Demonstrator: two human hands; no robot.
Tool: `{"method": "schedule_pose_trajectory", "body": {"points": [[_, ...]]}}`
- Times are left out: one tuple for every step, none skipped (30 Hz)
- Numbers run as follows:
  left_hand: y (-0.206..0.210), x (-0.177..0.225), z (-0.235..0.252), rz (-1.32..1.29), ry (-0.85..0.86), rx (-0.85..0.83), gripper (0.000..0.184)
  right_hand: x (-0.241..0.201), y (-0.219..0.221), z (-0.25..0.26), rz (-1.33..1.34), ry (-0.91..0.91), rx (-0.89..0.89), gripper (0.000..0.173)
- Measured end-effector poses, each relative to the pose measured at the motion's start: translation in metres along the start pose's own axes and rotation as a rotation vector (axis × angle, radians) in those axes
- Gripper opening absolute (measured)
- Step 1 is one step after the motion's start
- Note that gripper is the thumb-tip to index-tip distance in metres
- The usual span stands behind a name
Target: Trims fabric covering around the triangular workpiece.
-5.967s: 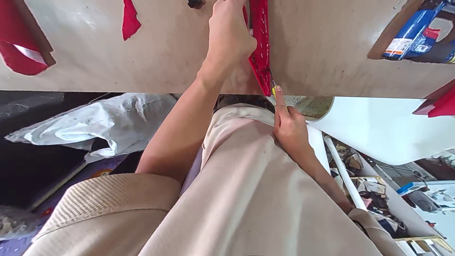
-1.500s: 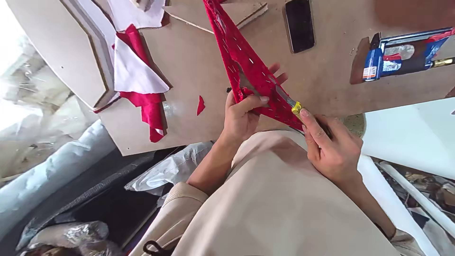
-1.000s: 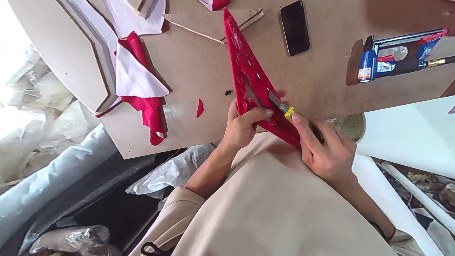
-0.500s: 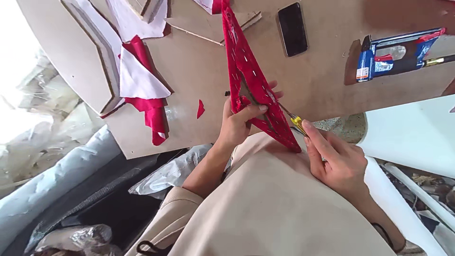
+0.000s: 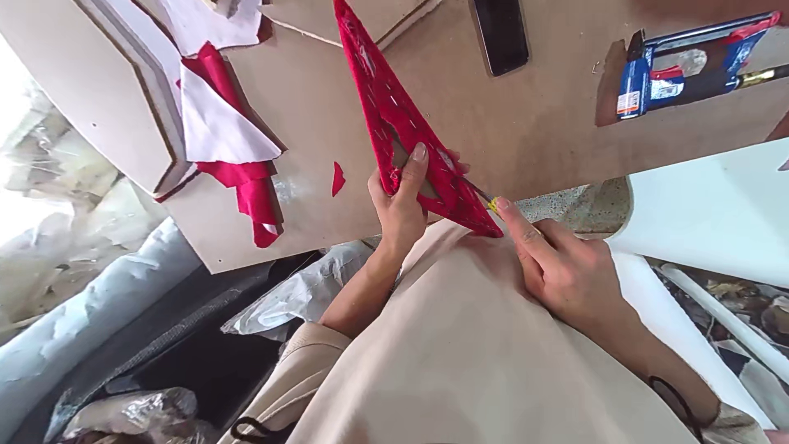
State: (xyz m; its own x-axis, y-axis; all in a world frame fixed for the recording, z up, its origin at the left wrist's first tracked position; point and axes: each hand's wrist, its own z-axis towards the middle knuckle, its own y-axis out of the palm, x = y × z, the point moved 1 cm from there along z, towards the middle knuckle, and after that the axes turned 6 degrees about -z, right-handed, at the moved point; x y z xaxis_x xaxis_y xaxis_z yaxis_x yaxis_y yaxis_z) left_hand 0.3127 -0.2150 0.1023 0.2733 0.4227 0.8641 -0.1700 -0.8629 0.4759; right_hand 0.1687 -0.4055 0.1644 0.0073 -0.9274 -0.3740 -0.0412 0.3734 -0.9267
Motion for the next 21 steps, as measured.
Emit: {"method": "schedule_pose_trajectory", "body": {"points": [[0.000, -0.001, -0.002, -0.001, -0.003, 0.013, 0.028, 0.001, 0.000, -0.002, -0.001, -0.005, -0.020, 0.046], [-0.001, -0.002, -0.004, 0.002, -0.009, 0.027, 0.028, 0.001, -0.001, -0.003, -0.003, -0.011, -0.038, 0.046], [-0.001, -0.002, -0.004, 0.009, -0.012, 0.038, 0.028, 0.001, -0.002, -0.003, -0.006, -0.016, -0.050, 0.046], [-0.001, -0.003, -0.004, 0.015, -0.013, 0.044, 0.028, 0.002, -0.003, -0.003, -0.013, -0.021, -0.057, 0.046], [-0.001, -0.003, -0.003, 0.017, -0.011, 0.042, 0.028, 0.003, -0.003, -0.004, -0.017, -0.028, -0.063, 0.047], [-0.001, -0.003, -0.003, 0.015, -0.012, 0.036, 0.028, 0.003, -0.004, -0.005, -0.017, -0.031, -0.070, 0.047], [-0.001, -0.004, -0.003, 0.011, -0.015, 0.031, 0.029, 0.004, -0.004, -0.006, -0.018, -0.032, -0.078, 0.048], [-0.001, -0.005, -0.004, 0.004, -0.022, 0.032, 0.030, 0.005, -0.004, -0.007, -0.018, -0.032, -0.091, 0.048], [-0.002, -0.006, -0.005, -0.002, -0.031, 0.034, 0.031, 0.005, -0.005, -0.008, -0.020, -0.033, -0.109, 0.050], [-0.002, -0.008, -0.005, -0.007, -0.037, 0.044, 0.032, 0.007, -0.005, -0.009, -0.020, -0.036, -0.124, 0.051], [-0.003, -0.009, -0.006, -0.011, -0.038, 0.061, 0.032, 0.008, -0.005, -0.010, -0.013, -0.036, -0.135, 0.051], [-0.004, -0.010, -0.006, -0.016, -0.038, 0.077, 0.032, 0.010, -0.005, -0.012, -0.004, -0.033, -0.143, 0.051], [-0.005, -0.012, -0.005, -0.024, -0.040, 0.089, 0.032, 0.011, -0.005, -0.013, 0.003, -0.032, -0.145, 0.051], [-0.004, -0.014, -0.004, -0.035, -0.040, 0.099, 0.032, 0.013, -0.006, -0.013, 0.007, -0.035, -0.146, 0.051], [-0.004, -0.015, -0.004, -0.046, -0.047, 0.114, 0.032, 0.014, -0.007, -0.014, 0.013, -0.035, -0.158, 0.051], [-0.004, -0.016, -0.004, -0.054, -0.063, 0.134, 0.032, 0.015, -0.008, -0.015, 0.016, -0.035, -0.178, 0.051], [-0.004, -0.017, -0.004, -0.055, -0.083, 0.159, 0.033, 0.016, -0.009, -0.016, 0.018, -0.038, -0.200, 0.052], [-0.005, -0.018, -0.003, -0.057, -0.105, 0.188, 0.033, 0.018, -0.010, -0.017, 0.022, -0.042, -0.225, 0.052], [-0.006, -0.020, -0.003, -0.059, -0.124, 0.210, 0.033, 0.020, -0.010, -0.018, 0.023, -0.046, -0.248, 0.052], [-0.007, -0.021, -0.004, -0.063, -0.140, 0.228, 0.032, 0.021, -0.011, -0.020, 0.026, -0.047, -0.266, 0.051], [-0.008, -0.022, -0.005, -0.068, -0.153, 0.234, 0.032, 0.022, -0.011, -0.021, 0.030, -0.046, -0.277, 0.051]]}}
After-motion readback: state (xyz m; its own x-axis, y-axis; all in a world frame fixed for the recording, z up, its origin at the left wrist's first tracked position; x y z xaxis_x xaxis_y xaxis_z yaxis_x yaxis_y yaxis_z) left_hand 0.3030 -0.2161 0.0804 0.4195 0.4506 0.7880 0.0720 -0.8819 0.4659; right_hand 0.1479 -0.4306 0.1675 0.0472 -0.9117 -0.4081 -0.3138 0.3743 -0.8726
